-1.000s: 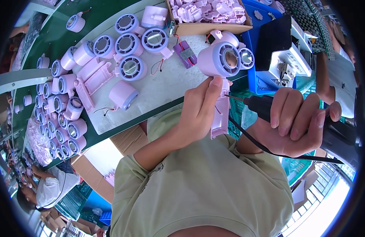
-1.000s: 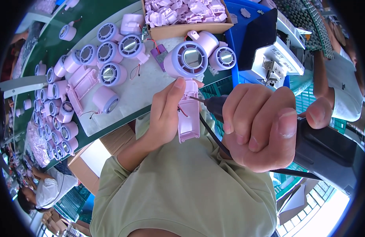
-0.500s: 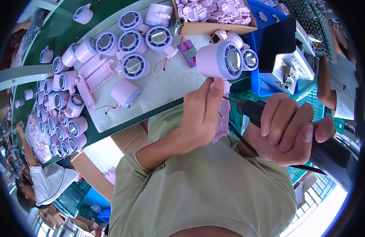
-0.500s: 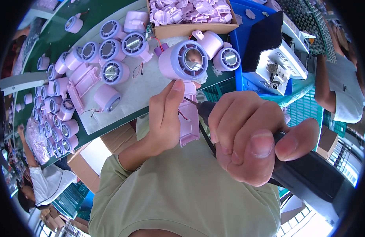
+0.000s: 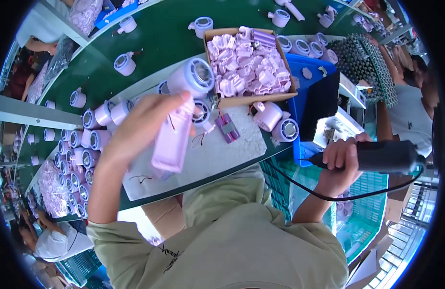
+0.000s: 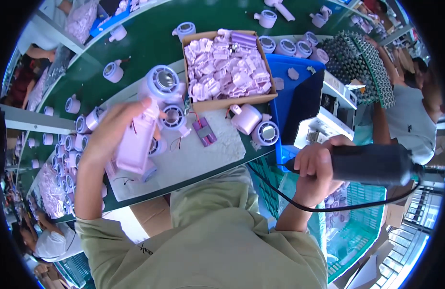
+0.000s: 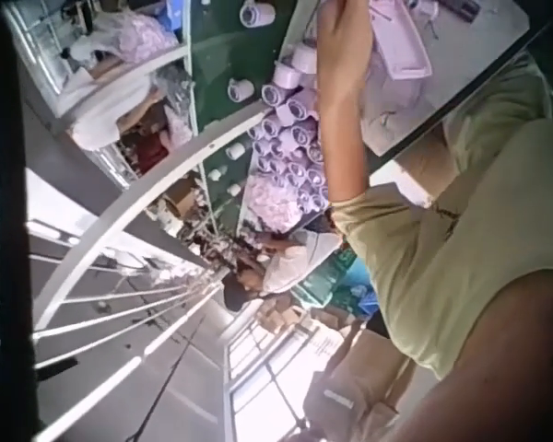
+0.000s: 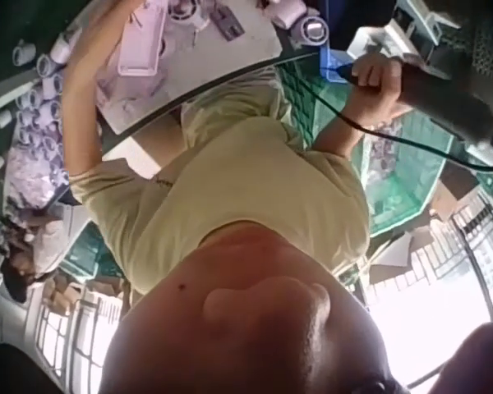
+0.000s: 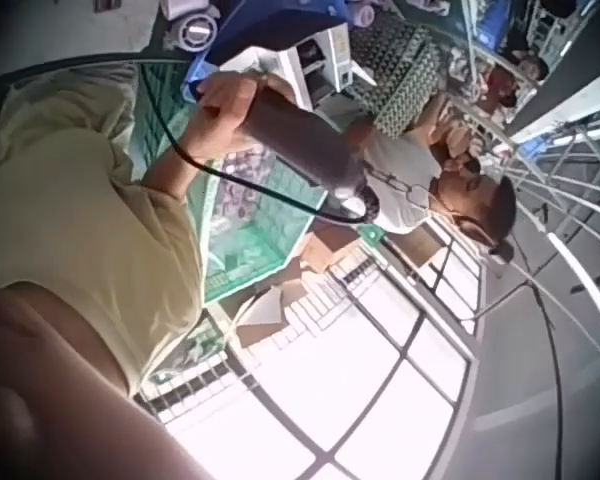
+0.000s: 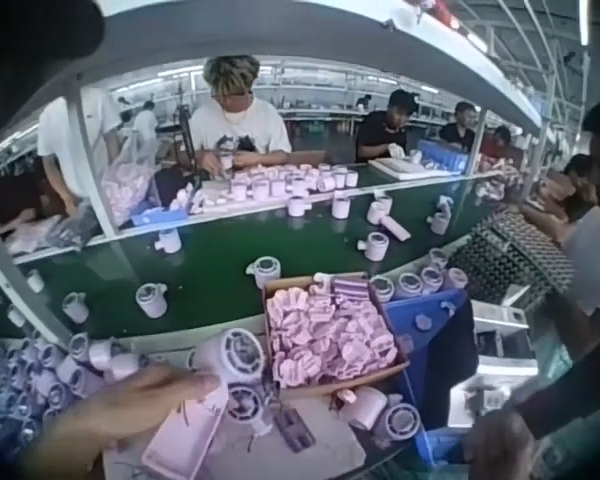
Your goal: Assembling and testing handheld electric fans on a production line.
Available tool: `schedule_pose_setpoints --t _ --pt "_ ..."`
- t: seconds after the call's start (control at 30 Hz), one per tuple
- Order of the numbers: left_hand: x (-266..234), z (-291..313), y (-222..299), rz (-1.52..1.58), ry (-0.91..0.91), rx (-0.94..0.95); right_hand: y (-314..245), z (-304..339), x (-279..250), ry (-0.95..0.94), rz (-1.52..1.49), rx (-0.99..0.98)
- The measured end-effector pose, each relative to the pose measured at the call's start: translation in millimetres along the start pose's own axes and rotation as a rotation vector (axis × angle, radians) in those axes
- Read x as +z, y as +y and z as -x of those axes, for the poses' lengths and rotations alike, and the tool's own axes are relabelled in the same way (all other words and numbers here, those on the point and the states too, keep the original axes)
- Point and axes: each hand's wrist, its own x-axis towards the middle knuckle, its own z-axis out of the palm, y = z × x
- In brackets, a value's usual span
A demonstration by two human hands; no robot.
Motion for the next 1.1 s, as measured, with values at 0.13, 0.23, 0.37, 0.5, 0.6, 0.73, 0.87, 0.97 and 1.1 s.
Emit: schedule_pose_setpoints --t 0.13,0.23,0.37,0.5,0.6,0.73,0.87,0.97,1.1 --pt "-78.6 -78.6 16.4 -0.075 0.045 -0.011 5.3 -10.9 -20.1 0.087 0.467 0.011" --pt "-125.5 -143.3 2.1 -0.043 0.135 0.013 -11.1 -13.6 -39.8 0.063 0.639 -0.019" --pt "-156.1 -220.3 -44.9 0.022 0.464 0.008 -15.3 -5.4 -30.8 0.133 0.662 -0.082" --pt "-160.3 -231.1 -67.3 -0.204 0.704 -0.019 -9.0 1.6 -26.0 0.261 0.779 -0.287" --pt "-169.9 -228.7 -72.3 -0.098 0.570 0.122 -5.1 32.9 -42.3 0.266 0.943 -0.477" --pt "-183.6 -222.1 -81.6 -0.242 0.550 0.102 11.8 60.0 -9.7 -0.101 0.842 -0.605" --pt "-164.1 -216.6 -92.7 -0.076 0.556 0.116 30.4 65.4 47.4 -0.471 0.694 -0.427" --pt "-148.1 -208.0 -81.9 -0.195 0.554 0.077 39.6 65.2 66.8 -0.627 0.652 -0.380" --pt "-135.6 -196.0 -79.1 -0.693 0.566 0.025 41.6 43.5 108.2 -0.682 0.593 -0.338"
